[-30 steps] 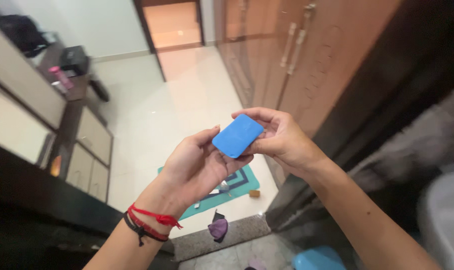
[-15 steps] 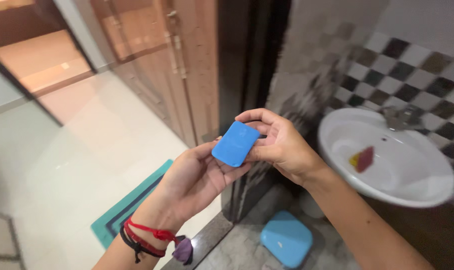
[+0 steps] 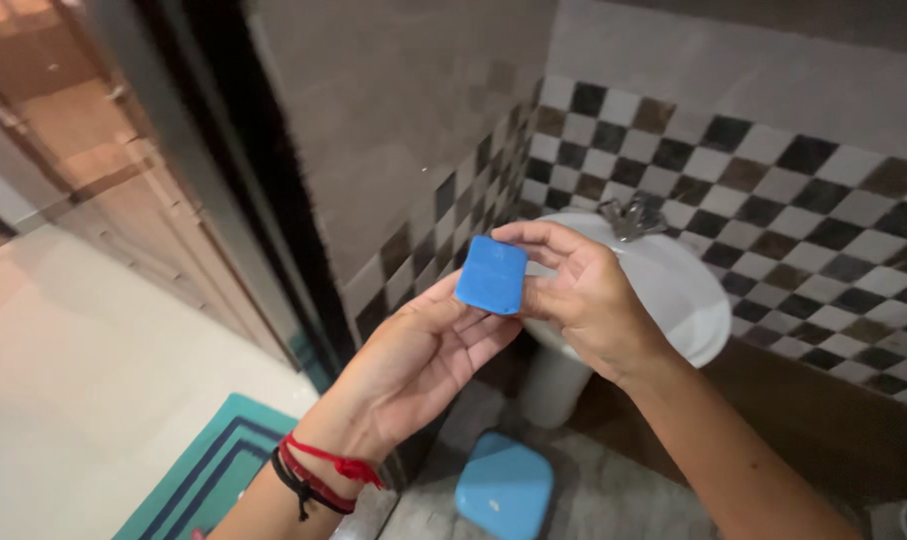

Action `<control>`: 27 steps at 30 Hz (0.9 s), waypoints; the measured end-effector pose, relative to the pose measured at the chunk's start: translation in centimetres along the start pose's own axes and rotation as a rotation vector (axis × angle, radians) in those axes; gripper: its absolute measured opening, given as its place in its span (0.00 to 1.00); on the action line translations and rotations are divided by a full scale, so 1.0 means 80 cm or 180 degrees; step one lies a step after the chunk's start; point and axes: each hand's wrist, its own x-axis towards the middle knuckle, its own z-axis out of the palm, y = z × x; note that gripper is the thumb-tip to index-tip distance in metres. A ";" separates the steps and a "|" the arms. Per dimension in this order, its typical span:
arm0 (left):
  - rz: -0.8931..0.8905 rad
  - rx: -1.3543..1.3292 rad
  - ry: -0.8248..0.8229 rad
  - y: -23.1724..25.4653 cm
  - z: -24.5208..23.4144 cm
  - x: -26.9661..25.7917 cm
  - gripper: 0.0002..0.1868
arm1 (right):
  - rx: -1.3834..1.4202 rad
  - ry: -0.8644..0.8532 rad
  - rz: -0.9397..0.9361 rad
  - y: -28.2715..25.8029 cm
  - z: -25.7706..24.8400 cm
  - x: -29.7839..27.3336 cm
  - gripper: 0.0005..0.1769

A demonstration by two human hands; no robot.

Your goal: The person organizes toiletries by placing a toothbrush holder into a wall niche and then arranging a tube of toothpaste and a small bottle inside the holder.

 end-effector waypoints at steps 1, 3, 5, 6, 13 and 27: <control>-0.0046 -0.0019 0.0015 -0.008 0.004 0.016 0.17 | -0.0108 0.0079 -0.0017 -0.004 -0.015 -0.001 0.26; -0.0119 -0.0056 0.0051 -0.019 0.013 0.049 0.17 | -0.0323 0.0220 -0.0051 -0.013 -0.046 0.002 0.24; -0.0158 0.0054 0.0112 -0.030 0.023 0.077 0.18 | -0.0691 0.0460 0.0179 -0.022 -0.076 0.000 0.25; -0.0174 0.0107 0.0152 -0.034 0.029 0.090 0.19 | -0.0869 0.0575 0.0301 -0.027 -0.090 0.000 0.25; 0.0036 0.0001 0.0125 -0.068 0.053 0.180 0.18 | -0.1304 0.0377 -0.0726 -0.041 -0.167 0.022 0.20; 0.0524 -0.0231 0.0198 -0.088 0.066 0.296 0.14 | -0.4072 0.0510 -0.2390 -0.090 -0.205 0.062 0.19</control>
